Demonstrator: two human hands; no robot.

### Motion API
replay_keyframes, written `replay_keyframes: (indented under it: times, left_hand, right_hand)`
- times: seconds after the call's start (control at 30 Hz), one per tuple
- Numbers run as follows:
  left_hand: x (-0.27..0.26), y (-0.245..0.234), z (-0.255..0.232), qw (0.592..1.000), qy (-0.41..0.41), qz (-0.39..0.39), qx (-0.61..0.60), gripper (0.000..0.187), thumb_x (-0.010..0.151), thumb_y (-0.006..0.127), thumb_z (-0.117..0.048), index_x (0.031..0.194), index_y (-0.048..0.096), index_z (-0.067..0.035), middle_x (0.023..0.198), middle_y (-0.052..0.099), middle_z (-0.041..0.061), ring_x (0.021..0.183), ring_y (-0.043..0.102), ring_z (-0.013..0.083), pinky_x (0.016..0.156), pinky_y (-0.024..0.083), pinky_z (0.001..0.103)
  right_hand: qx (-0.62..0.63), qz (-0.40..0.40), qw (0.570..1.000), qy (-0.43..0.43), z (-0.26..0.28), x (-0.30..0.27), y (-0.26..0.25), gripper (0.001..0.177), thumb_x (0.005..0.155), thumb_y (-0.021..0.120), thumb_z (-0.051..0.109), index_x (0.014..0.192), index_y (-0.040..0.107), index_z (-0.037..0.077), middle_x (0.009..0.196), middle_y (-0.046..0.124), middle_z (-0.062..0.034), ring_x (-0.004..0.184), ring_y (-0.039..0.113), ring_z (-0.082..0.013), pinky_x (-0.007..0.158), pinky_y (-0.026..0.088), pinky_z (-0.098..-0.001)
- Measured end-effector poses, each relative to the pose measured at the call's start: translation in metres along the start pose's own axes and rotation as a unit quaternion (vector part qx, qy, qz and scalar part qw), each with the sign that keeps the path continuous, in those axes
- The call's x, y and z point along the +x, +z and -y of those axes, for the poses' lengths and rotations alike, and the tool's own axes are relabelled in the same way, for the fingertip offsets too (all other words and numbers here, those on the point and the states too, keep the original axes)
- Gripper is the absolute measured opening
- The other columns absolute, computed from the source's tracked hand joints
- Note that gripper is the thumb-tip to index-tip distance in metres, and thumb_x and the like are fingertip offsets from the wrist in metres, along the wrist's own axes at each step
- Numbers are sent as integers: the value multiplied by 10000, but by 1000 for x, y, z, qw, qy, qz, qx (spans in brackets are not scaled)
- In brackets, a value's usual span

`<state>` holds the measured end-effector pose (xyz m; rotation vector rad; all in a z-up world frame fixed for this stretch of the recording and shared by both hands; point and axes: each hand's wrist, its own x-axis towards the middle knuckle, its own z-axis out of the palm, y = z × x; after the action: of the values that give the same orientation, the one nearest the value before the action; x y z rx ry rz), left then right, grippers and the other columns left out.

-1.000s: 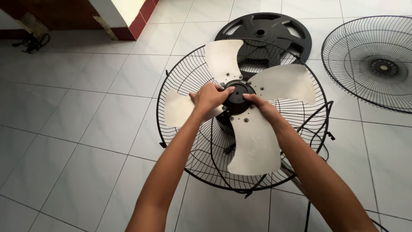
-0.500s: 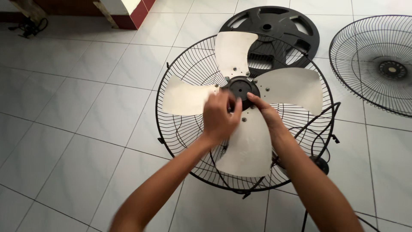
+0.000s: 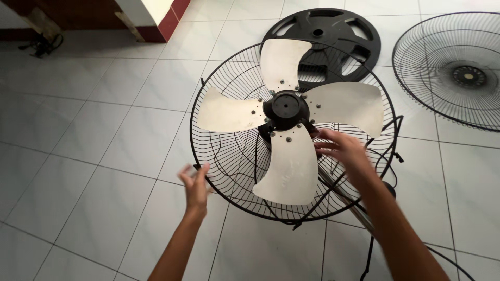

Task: The person assembles a standing electric fan by hand. They attach the fan blades to the motor hub, secure them with a nut, and then attach the front and rear wire cages to complete the assembly.

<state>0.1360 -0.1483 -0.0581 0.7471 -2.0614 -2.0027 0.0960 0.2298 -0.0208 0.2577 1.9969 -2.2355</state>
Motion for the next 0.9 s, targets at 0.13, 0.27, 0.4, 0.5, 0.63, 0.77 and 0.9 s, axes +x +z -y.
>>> replay_keyframes:
  times: [0.13, 0.27, 0.4, 0.5, 0.63, 0.77, 0.9]
  left_hand:
    - [0, 5, 14, 966, -130, 195, -110, 599, 951, 538, -352, 1438, 320, -79, 1278, 597, 216, 1024, 693, 398, 833, 607, 507]
    - [4, 17, 9, 949, -122, 242, -161, 611, 912, 403, -148, 1470, 158, -197, 1307, 605, 264, 981, 701, 455, 809, 606, 531]
    - [5, 20, 14, 941, -80, 269, -189, 684, 790, 325, 19, 1443, 158, -97, 1307, 593, 312, 951, 709, 500, 759, 630, 547]
    - [8, 25, 10, 943, -72, 265, -191, 677, 761, 332, 40, 1415, 176, -42, 1282, 600, 336, 916, 721, 511, 723, 645, 552]
    - [2, 37, -3, 942, -48, 266, -198, 657, 762, 360, 30, 1398, 204, -18, 1249, 604, 353, 847, 733, 489, 662, 650, 532]
    - [-8, 58, -27, 950, -49, 237, -195, 647, 781, 402, 10, 1393, 193, -12, 1178, 624, 336, 751, 744, 443, 586, 655, 508]
    - [-29, 72, -47, 959, -26, 214, -184, 644, 801, 486, -27, 1391, 233, 25, 973, 599, 240, 602, 696, 355, 491, 625, 461]
  right_hand:
    - [-92, -321, 894, -298, -44, -96, -73, 153, 1001, 512, -4, 1122, 601, -33, 1067, 648, -141, 931, 634, -216, 883, 575, -325]
    - [-266, -318, 897, -153, -105, -128, -91, 194, 927, 524, -21, 1094, 610, -68, 1031, 664, -211, 927, 653, -297, 845, 548, -407]
    - [-441, -110, 887, -75, -139, -124, -70, 643, 804, 760, 204, 1305, 483, -89, 1253, 556, -274, 1139, 586, -381, 939, 501, -466]
    - [-558, -71, 826, -31, -135, -112, -61, 804, 745, 845, 297, 1360, 473, -63, 1299, 538, -269, 1097, 602, -405, 886, 521, -466]
    - [-566, -109, 807, 127, -127, -96, -57, 457, 851, 773, 330, 1132, 656, -11, 1016, 763, -198, 935, 749, -358, 859, 600, -455]
    - [-569, -164, 805, 12, -130, -94, -65, 282, 872, 687, 243, 1075, 686, 47, 850, 739, -213, 810, 717, -423, 767, 586, -508]
    - [-569, -170, 804, 35, -132, -104, -72, 277, 875, 666, 244, 1093, 694, 76, 862, 741, -214, 814, 710, -438, 769, 573, -518]
